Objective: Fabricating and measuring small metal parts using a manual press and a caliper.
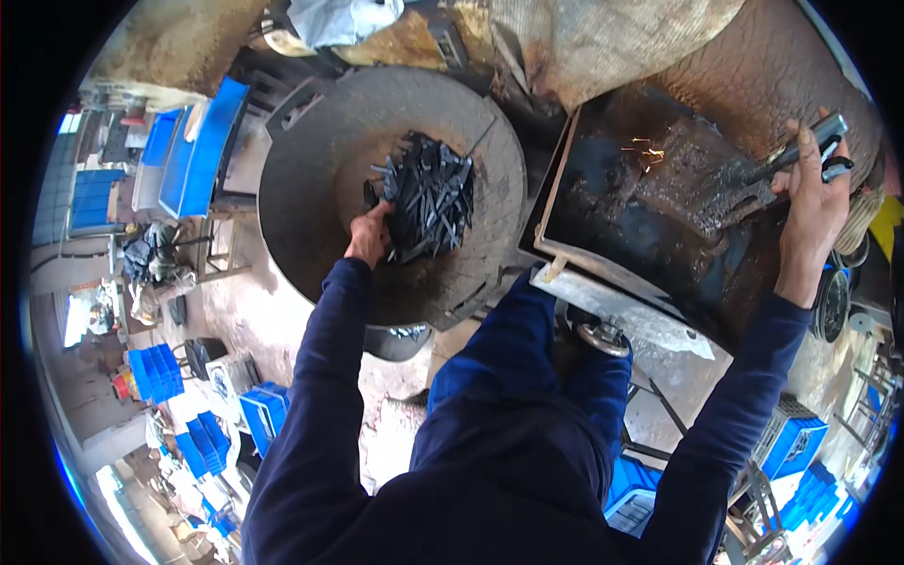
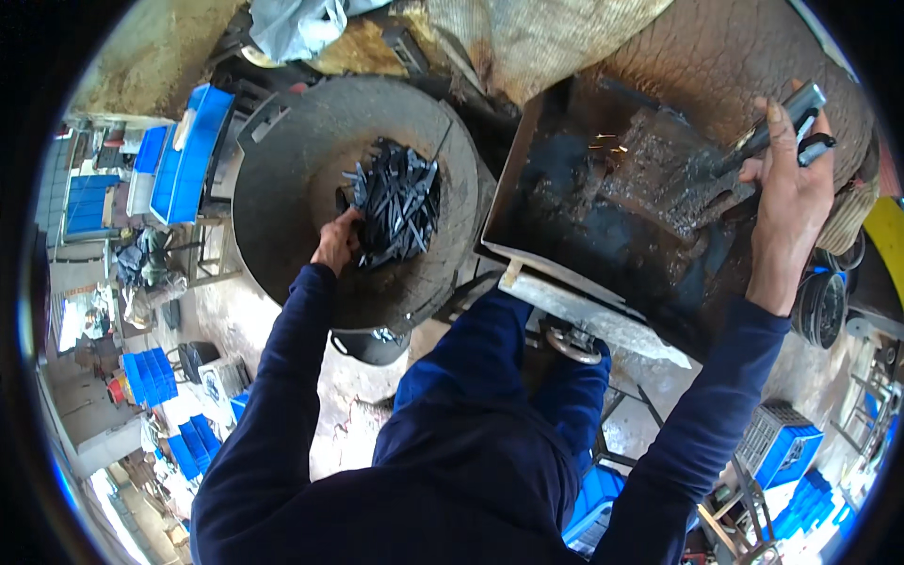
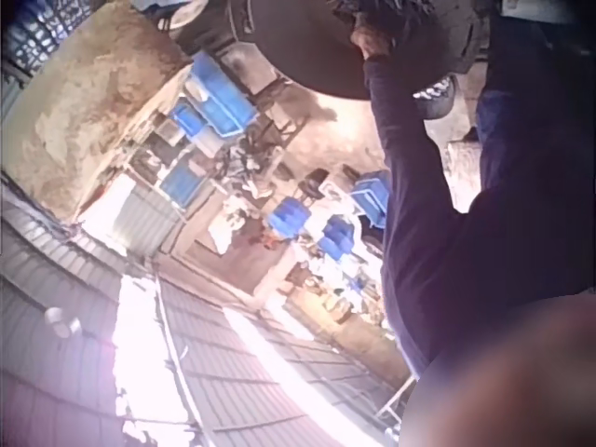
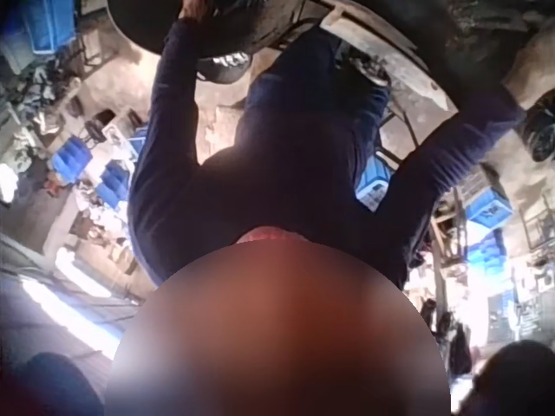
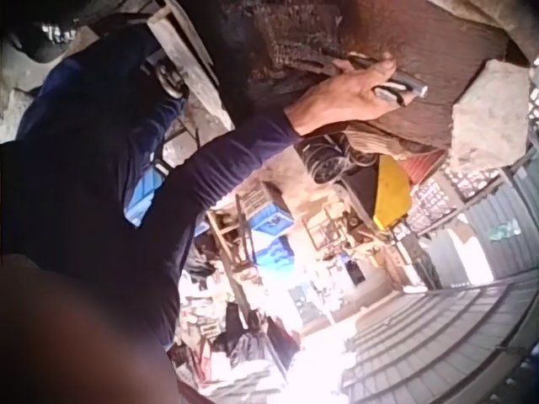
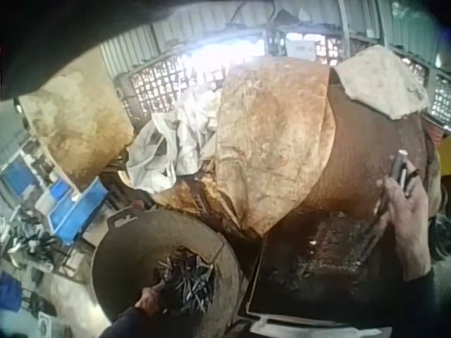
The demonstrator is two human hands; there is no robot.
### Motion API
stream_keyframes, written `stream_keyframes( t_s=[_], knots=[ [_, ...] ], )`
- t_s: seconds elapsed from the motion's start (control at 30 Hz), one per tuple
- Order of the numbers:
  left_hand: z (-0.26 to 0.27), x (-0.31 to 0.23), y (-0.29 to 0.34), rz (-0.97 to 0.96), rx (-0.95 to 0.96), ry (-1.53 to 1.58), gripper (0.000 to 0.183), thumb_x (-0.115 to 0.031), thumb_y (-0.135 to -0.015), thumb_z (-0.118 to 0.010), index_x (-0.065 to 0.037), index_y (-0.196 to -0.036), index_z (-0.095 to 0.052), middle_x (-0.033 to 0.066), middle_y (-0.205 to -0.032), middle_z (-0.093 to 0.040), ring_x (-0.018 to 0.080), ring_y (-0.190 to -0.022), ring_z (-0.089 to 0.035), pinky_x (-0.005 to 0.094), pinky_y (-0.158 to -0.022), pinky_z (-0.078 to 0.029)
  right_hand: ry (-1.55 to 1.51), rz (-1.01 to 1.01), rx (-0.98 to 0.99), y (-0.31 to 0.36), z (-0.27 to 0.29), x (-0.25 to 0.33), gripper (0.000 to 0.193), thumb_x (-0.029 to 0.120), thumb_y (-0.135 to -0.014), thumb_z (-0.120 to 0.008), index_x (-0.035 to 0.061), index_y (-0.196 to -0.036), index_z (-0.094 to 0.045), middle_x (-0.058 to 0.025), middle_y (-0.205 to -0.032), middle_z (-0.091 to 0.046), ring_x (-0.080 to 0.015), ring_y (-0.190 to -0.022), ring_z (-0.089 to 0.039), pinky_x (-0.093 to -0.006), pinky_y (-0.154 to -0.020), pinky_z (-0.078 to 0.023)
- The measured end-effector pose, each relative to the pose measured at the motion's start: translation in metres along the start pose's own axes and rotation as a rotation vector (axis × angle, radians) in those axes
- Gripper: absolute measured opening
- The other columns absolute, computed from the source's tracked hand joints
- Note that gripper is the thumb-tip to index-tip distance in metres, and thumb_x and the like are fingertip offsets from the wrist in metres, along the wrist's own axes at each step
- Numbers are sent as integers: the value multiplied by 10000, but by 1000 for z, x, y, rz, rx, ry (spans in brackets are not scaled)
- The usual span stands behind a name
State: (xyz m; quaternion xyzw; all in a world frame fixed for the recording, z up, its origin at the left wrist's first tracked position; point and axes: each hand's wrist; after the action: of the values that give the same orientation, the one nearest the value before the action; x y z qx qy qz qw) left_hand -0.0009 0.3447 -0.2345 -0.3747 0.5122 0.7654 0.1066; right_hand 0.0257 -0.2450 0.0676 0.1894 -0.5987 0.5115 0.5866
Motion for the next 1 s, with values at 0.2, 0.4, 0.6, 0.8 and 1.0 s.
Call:
stream_keyframes(
  t_s=[0.2, 0.4, 0.6, 0.8, 1.0],
  knots=[
    [-13, -2, 3, 39, 57, 207, 272, -267, -810, -810, -125, -749, -586, -20, -569, -385, 142, -447, -336, 319, -441, -259, -16, 29, 20, -3, 9, -8, 498, 206, -1011, -660, -8, -1428, -491, -120, -1131, -714, -26, -589, -455, -199, -560, -464],
    [-19, -15, 26, -48, 6, -47, 305, -278, -790, -827, -139, -744, -560, -27, -554, -363, 141, -441, -334, 323, -446, -269, -13, 19, 31, -6, 12, -13, 473, 199, -1019, -649, 2, -1420, -497, -125, -1154, -713, -33, -589, -458, -199, -568, -469],
    [-8, -10, 18, -63, 24, 16, 337, -286, -764, -845, -146, -730, -540, -33, -543, -341, 138, -426, -305, 319, -449, -261, 28, 43, 55, -8, 16, -16, 444, 237, -1019, -651, 5, -1371, -511, -112, -1151, -717, -51, -594, -488, -201, -581, -472],
    [1, -6, -1, 16, 73, 201, 316, -275, -773, -840, -165, -732, -547, -42, -538, -331, 120, -428, -275, 306, -451, -239, 32, 49, 67, -12, 15, -18, 433, 256, -1015, -658, 8, -1341, -516, -105, -1142, -723, -62, -596, -504, -203, -574, -460],
    [-25, -22, 26, 26, 231, 385, 318, -237, -790, -841, -181, -742, -531, -51, -548, -334, 104, -424, -266, 285, -444, -228, 60, 55, 66, -14, 19, -23, 439, 247, -1013, -661, 8, -1352, -514, -108, -1131, -729, -63, -593, -507, -198, -565, -451]
  ],
)
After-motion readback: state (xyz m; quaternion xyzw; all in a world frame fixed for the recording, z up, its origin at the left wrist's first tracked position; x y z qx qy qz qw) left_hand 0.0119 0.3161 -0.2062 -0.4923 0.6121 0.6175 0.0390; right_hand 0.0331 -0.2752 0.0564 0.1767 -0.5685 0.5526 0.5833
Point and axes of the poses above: each hand's wrist, its own y-axis away from the middle knuckle, its own z-axis out of the back of the hand, x = y × z
